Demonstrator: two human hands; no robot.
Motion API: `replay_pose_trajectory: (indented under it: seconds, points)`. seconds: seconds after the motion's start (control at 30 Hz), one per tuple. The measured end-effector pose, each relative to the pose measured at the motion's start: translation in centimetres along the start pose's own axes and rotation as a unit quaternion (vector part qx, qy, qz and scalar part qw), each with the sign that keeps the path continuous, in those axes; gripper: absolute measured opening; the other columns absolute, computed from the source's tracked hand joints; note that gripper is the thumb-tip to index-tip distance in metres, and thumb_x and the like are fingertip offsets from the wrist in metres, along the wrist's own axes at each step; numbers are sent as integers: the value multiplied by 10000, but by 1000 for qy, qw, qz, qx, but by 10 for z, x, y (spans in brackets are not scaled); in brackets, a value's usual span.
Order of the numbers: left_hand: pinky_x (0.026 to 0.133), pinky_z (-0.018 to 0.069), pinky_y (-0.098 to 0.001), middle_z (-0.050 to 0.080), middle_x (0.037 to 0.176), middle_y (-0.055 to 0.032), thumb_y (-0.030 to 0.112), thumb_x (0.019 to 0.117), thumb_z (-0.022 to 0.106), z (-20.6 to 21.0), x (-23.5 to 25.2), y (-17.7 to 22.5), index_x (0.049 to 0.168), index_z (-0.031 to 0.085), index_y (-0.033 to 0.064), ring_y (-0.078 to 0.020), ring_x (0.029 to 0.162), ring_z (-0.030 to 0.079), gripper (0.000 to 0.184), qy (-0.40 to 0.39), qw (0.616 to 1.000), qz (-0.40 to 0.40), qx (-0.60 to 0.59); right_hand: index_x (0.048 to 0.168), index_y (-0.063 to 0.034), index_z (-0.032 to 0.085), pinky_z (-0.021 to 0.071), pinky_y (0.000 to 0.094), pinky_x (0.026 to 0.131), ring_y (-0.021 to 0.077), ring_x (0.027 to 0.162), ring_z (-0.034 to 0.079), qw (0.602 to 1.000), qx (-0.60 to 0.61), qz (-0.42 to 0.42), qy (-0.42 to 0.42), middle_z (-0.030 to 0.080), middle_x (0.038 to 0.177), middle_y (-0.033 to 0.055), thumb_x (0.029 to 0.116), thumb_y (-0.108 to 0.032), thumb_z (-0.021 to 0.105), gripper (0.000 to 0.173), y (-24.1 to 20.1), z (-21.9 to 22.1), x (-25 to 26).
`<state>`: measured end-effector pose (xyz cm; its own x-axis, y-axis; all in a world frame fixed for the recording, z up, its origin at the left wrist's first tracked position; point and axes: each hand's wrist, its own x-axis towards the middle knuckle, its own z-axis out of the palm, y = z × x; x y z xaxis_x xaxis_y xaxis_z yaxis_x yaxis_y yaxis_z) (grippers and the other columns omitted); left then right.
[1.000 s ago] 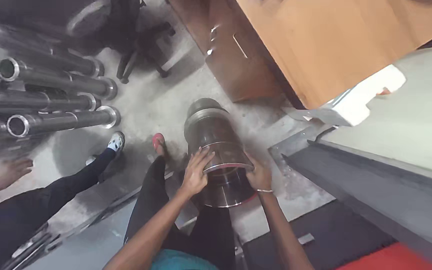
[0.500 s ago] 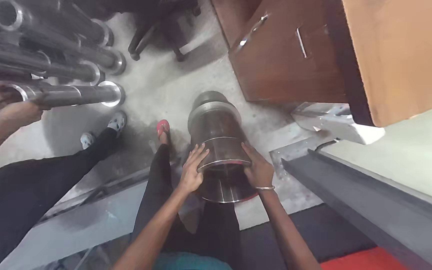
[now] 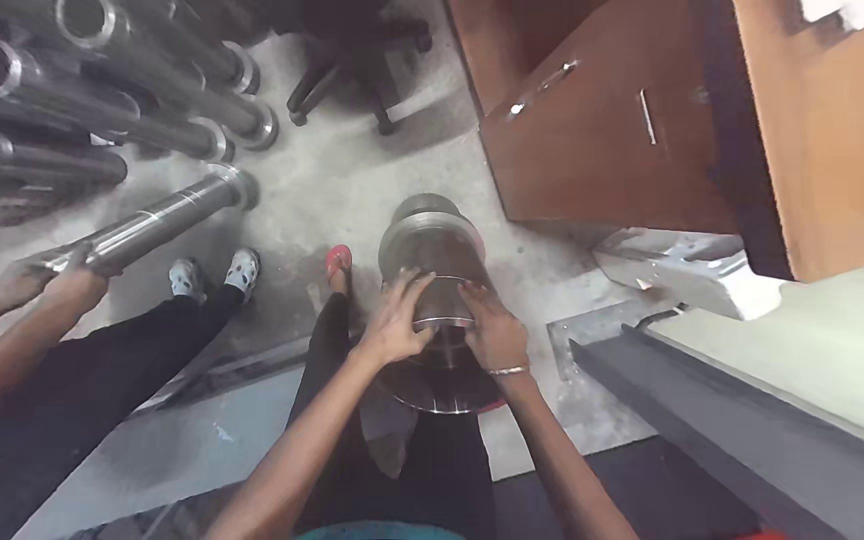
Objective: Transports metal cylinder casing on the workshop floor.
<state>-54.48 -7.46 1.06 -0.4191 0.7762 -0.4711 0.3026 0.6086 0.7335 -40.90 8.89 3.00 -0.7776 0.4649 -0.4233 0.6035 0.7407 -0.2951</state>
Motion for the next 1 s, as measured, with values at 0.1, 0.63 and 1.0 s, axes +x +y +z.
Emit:
replay_pose_trajectory:
  seconds: [0.1,0.63,1.0]
  points:
    - [1233,272,-576,320,1677,-27,188,820,745,7,13,7,1564,443,301,-279,1556,269,811,-48,996,42,54,1408,-219,647,570,608,867,332,1301,616,1000,-24,1,-12,612,1464,10,770,-46,754,670,-16,0,3]
    - [1223,349,-522,465,1595,-44,-64,782,613,-9,-25,-50,1476,576,188,-260,1510,377,739,44,995,75,-50,1471,-31,548,451,483,1141,277,1367,565,951,274,107,96,569,1490,146,863,-40,665,619,38,64,-61]
    - [1212,399,-440,495,1566,-93,-13,876,546,-32,-58,-118,1461,581,94,-237,1483,423,596,149,979,43,-130,1477,-99,563,521,577,1021,322,1326,598,988,146,-4,48,565,1502,109,799,-11,597,684,-34,43,-7]
